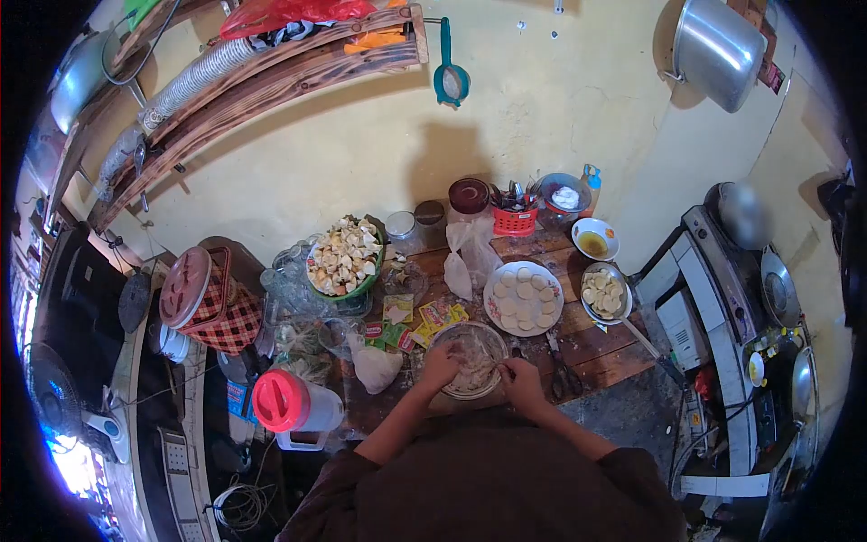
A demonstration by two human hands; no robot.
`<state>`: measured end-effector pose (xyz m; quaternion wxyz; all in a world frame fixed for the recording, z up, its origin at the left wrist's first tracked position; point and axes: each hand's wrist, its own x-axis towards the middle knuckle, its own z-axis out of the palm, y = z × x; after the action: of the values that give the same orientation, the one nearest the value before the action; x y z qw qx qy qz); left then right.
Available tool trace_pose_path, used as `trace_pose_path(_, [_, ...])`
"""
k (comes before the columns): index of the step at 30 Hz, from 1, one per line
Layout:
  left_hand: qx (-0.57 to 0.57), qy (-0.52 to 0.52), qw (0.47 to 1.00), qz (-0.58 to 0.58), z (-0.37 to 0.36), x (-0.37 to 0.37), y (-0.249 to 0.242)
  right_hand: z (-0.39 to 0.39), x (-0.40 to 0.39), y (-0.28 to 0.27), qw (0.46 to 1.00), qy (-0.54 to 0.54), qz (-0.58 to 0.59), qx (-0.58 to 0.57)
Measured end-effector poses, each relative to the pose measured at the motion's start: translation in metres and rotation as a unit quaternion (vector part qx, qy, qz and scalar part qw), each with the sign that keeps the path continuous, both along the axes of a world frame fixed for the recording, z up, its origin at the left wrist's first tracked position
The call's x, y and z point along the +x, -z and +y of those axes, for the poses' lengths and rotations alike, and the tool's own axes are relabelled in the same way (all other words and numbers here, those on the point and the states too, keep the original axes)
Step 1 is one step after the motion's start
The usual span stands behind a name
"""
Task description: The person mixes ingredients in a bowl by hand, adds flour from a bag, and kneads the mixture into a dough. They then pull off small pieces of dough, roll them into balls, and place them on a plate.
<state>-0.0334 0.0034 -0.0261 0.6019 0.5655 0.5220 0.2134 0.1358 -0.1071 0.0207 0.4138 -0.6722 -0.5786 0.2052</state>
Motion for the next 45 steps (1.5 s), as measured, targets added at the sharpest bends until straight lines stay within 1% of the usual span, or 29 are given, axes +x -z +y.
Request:
trace_pose_path(2, [0.183, -0.04, 0.982, -0.019, -0.002, 0.003, 0.007, 0.0, 0.001, 0.0, 1.0, -0.005, -0.018, 0.014])
trace_pose_path(3, [0.183, -0.039, 0.982, -0.019, -0.004, 0.007, 0.003, 0.0, 0.002, 0.0, 1.0, -0.004, -0.018, 0.015])
trace_pose_path(4, [0.112, -0.092, 0.983, -0.111, -0.007, 0.011, 0.0, 0.0, 0.002, -0.001, 0.999, -0.016, -0.033, 0.006])
trace_pose_path(5, [0.039, -0.143, 0.968, -0.201, -0.01, 0.014, -0.004, 0.0, 0.002, -0.002, 0.998, -0.028, -0.048, -0.002])
trace_pose_path(6, [0.039, -0.143, 0.968, -0.201, -0.014, 0.015, -0.013, 0.0, 0.002, -0.001, 0.998, -0.028, -0.048, -0.002])
trace_pose_path(7, [0.153, -0.094, 0.977, -0.118, -0.018, 0.016, -0.023, 0.0, 0.001, 0.001, 0.999, -0.022, -0.049, 0.007])
trace_pose_path(8, [0.263, -0.042, 0.963, -0.032, -0.02, 0.018, -0.029, 0.0, 0.0, 0.003, 0.998, -0.017, -0.051, 0.017])
trace_pose_path(9, [0.263, -0.042, 0.963, -0.032, -0.02, 0.02, -0.028, 0.0, -0.001, 0.004, 0.998, -0.018, -0.051, 0.016])
trace_pose_path(11, [0.345, -0.054, 0.936, -0.034, -0.02, 0.023, -0.026, 0.001, -0.003, 0.006, 0.999, -0.021, -0.025, 0.005])
trace_pose_path(15, [0.296, -0.036, 0.955, 0.016, -0.017, 0.017, -0.035, -0.002, -0.007, -0.002, 0.999, -0.025, -0.015, -0.015])
trace_pose_path(17, [0.256, -0.01, 0.964, 0.066, -0.014, 0.016, -0.041, -0.002, -0.008, -0.004, 0.997, -0.032, 0.013, -0.064])
trace_pose_path(18, [0.255, -0.009, 0.965, 0.066, -0.016, 0.016, -0.047, -0.002, -0.008, -0.002, 0.997, -0.032, 0.013, -0.065])
trace_pose_path(20, [0.281, -0.01, 0.958, 0.047, -0.02, 0.018, -0.061, -0.001, -0.008, 0.003, 0.996, -0.021, 0.005, -0.088])
trace_pose_path(21, [0.281, -0.01, 0.958, 0.048, -0.019, 0.02, -0.054, -0.001, -0.008, 0.008, 0.996, -0.021, 0.005, -0.088])
trace_pose_path(23, [0.362, -0.013, 0.931, 0.051, -0.016, 0.021, -0.034, -0.002, -0.007, 0.017, 0.999, -0.018, -0.008, -0.029])
trace_pose_path(24, [0.362, -0.013, 0.931, 0.051, -0.017, 0.021, -0.039, -0.002, -0.007, 0.013, 0.999, -0.018, -0.008, -0.03])
trace_pose_path(26, [0.34, 0.008, 0.936, 0.093, -0.02, 0.02, -0.051, -0.002, -0.008, 0.004, 0.992, -0.031, -0.02, -0.119])
trace_pose_path(29, [0.372, -0.001, 0.921, 0.121, -0.022, 0.02, -0.059, -0.002, -0.009, 0.006, 0.995, -0.031, -0.02, -0.094])
trace_pose_path(30, [0.372, -0.001, 0.92, 0.121, -0.021, 0.02, -0.056, -0.002, -0.009, 0.006, 0.995, -0.031, -0.02, -0.094])
trace_pose_path(32, [0.39, 0.001, 0.901, 0.189, -0.018, 0.019, -0.043, -0.001, -0.008, 0.005, 0.994, -0.04, -0.025, -0.097])
trace_pose_path(33, [0.39, 0.001, 0.901, 0.189, -0.018, 0.019, -0.038, -0.002, -0.008, 0.005, 0.994, -0.04, -0.025, -0.097])
trace_pose_path(35, [0.391, -0.024, 0.891, 0.228, -0.016, 0.016, -0.03, -0.002, -0.008, 0.004, 0.995, -0.031, 0.0, -0.097])
trace_pose_path(36, [0.392, -0.023, 0.891, 0.228, -0.012, 0.014, -0.025, -0.003, -0.007, 0.005, 0.995, -0.03, 0.0, -0.096])
trace_pose_path(38, [0.447, -0.069, 0.88, 0.143, -0.005, 0.008, -0.016, -0.005, -0.005, 0.006, 0.992, -0.015, 0.001, -0.128])
trace_pose_path(39, [0.446, -0.07, 0.88, 0.144, -0.007, 0.009, -0.022, -0.005, -0.005, 0.007, 0.992, -0.016, 0.001, -0.128])
trace_pose_path(41, [0.364, -0.031, 0.93, 0.045, -0.011, 0.015, -0.033, -0.005, -0.004, 0.007, 0.992, -0.036, -0.009, -0.124])
trace_pose_path(42, [0.363, -0.032, 0.93, 0.045, -0.012, 0.015, -0.035, -0.005, -0.004, 0.008, 0.992, -0.037, -0.01, -0.124])
trace_pose_path(44, [0.371, 0.071, 0.915, 0.138, -0.014, 0.015, -0.038, -0.005, -0.002, 0.011, 0.991, -0.048, -0.003, -0.122])
trace_pose_path(45, [0.372, 0.071, 0.915, 0.139, -0.011, 0.014, -0.034, -0.005, 0.001, 0.01, 0.991, -0.048, -0.003, -0.122])
